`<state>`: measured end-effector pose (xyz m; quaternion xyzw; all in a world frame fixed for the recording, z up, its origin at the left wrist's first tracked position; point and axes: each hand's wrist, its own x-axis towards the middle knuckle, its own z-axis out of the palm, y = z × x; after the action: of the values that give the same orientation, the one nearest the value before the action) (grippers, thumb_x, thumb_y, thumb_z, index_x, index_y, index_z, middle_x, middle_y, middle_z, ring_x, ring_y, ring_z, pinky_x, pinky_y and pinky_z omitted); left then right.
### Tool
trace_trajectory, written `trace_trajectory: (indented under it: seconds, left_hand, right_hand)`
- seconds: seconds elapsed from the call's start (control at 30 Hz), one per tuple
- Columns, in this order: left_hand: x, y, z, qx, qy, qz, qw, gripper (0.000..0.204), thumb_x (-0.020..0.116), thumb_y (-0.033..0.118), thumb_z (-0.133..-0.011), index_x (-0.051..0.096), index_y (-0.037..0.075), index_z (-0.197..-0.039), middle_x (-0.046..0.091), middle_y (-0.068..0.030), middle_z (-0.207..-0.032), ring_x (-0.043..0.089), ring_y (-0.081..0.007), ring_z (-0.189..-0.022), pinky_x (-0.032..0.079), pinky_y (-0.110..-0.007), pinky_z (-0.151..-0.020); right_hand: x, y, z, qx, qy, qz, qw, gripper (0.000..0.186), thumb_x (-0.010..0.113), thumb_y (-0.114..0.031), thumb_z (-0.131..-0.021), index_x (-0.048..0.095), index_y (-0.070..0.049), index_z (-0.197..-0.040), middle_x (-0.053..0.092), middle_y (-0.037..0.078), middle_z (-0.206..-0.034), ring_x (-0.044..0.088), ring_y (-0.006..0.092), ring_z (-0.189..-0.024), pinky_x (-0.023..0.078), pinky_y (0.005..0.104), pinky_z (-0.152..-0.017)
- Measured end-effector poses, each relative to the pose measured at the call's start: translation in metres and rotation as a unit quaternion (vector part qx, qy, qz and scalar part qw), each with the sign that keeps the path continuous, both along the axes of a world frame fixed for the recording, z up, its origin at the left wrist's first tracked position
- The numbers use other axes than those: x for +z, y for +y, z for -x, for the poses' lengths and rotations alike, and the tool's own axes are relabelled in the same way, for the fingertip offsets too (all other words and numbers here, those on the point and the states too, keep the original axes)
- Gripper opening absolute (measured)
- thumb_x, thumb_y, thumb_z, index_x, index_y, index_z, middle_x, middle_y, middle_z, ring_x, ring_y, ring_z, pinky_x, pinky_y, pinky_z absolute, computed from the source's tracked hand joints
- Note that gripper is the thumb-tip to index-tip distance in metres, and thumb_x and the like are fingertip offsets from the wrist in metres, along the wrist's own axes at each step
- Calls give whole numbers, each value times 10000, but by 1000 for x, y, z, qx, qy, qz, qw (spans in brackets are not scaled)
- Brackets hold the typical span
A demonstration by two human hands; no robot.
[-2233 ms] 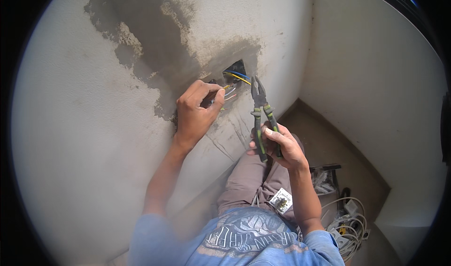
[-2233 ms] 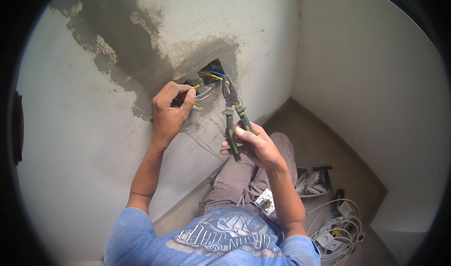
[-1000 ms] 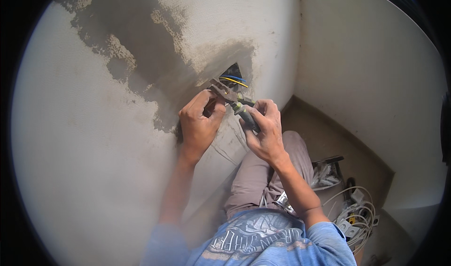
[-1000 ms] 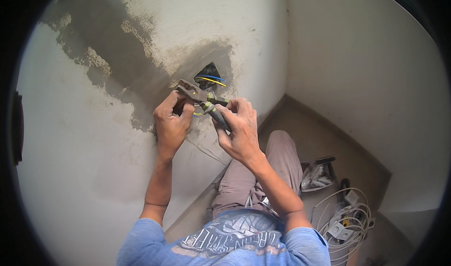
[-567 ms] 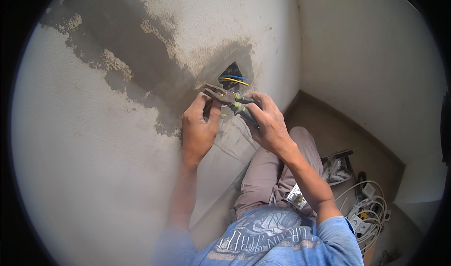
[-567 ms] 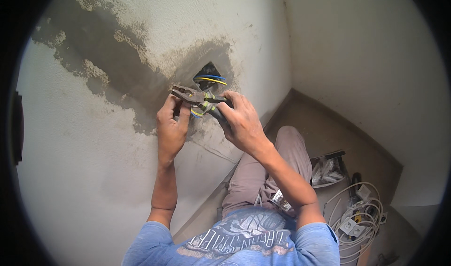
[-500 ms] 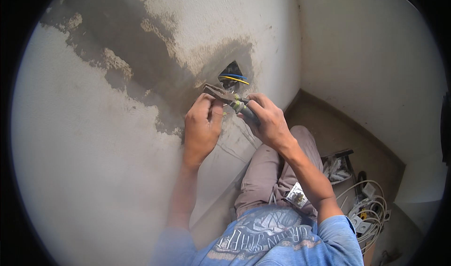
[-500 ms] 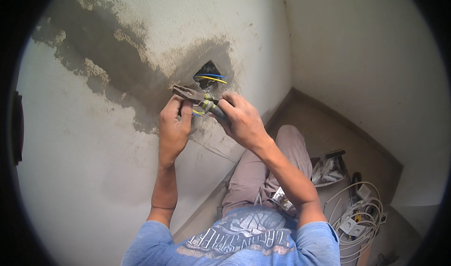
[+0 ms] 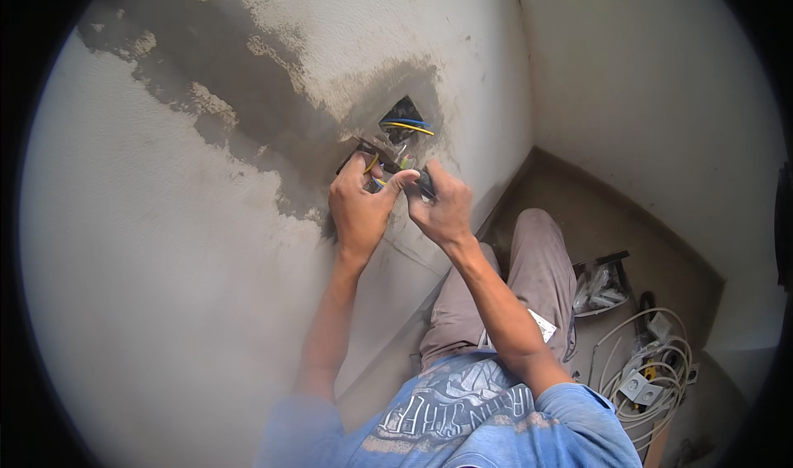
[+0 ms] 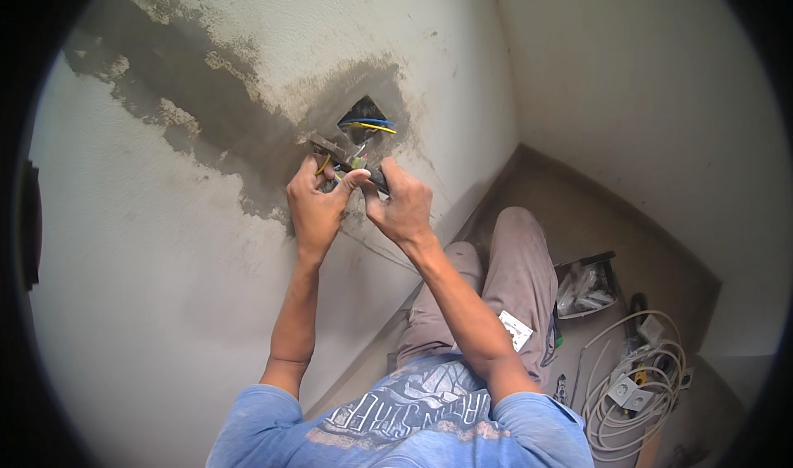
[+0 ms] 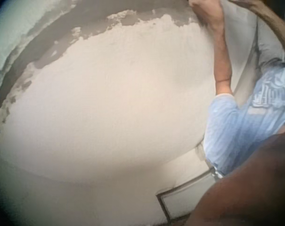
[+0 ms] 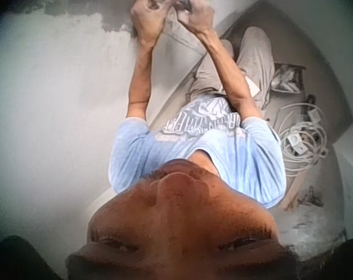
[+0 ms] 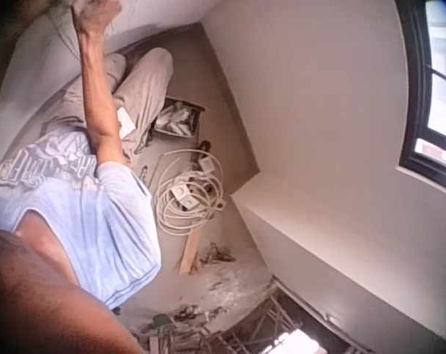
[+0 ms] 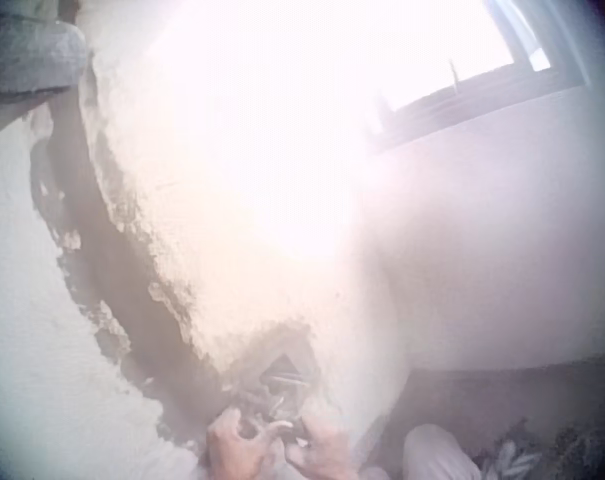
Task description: The person prepares wires in an electrical wall box using pliers, then connects the wires to the back of an electrical switch by hand and secures them using a screwdriver.
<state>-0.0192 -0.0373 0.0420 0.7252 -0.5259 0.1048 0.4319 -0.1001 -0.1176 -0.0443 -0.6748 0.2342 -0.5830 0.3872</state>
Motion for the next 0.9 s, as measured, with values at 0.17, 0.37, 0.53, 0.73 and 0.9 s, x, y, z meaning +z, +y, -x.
trace_trajectory:
  seconds: [0.17,0.37,0.53,0.73,0.9]
  left_hand:
    - [7,3,2,-11,31,-8,999,455,881,231,-780,471,34,-770,479,21,-686,429,-34,-612,371,-242,-506]
    - [9,0,6,-16,33,-18,999,459,851,195,-820,422,62,-725,378,55,-644,327,-33,-597,294,-239,-477]
    - [-13,5,-22,47,-72,74,994,431,772,110,-873,400,39,-668,356,-10,-574,292,-84,-500,271,-307,-447]
    - [-7,10,-4,37,-64,58,996,229,751,59,-853,546,39,-754,566,-37,-739,449,-128,-605,347,-298,-518]
    - [-29,33,15,6,-131,140,981,311,742,67,-866,618,38,-1149,560,-87,-1134,564,-119,-861,474,-243,-635]
  right_hand:
    - [-2,13,-15,13,-31,-59,998,237,719,-152,-822,511,-42,-797,582,186,-629,592,411,-586,439,465,-529]
    - [-10,17,-17,14,-26,-101,994,238,718,-178,-841,534,-31,-808,593,189,-629,593,405,-570,439,458,-530]
    - [10,6,-25,0,-121,-237,964,243,663,-257,-962,658,-14,-959,610,165,-636,553,197,-523,439,375,-542]
    - [-29,-30,25,29,-125,-243,962,171,708,-182,-920,638,-26,-902,604,-23,-708,508,64,-594,424,264,-559]
    - [-69,-21,28,121,-154,-293,936,167,753,-132,-878,635,-25,-929,595,-32,-711,513,41,-600,421,236,-547]
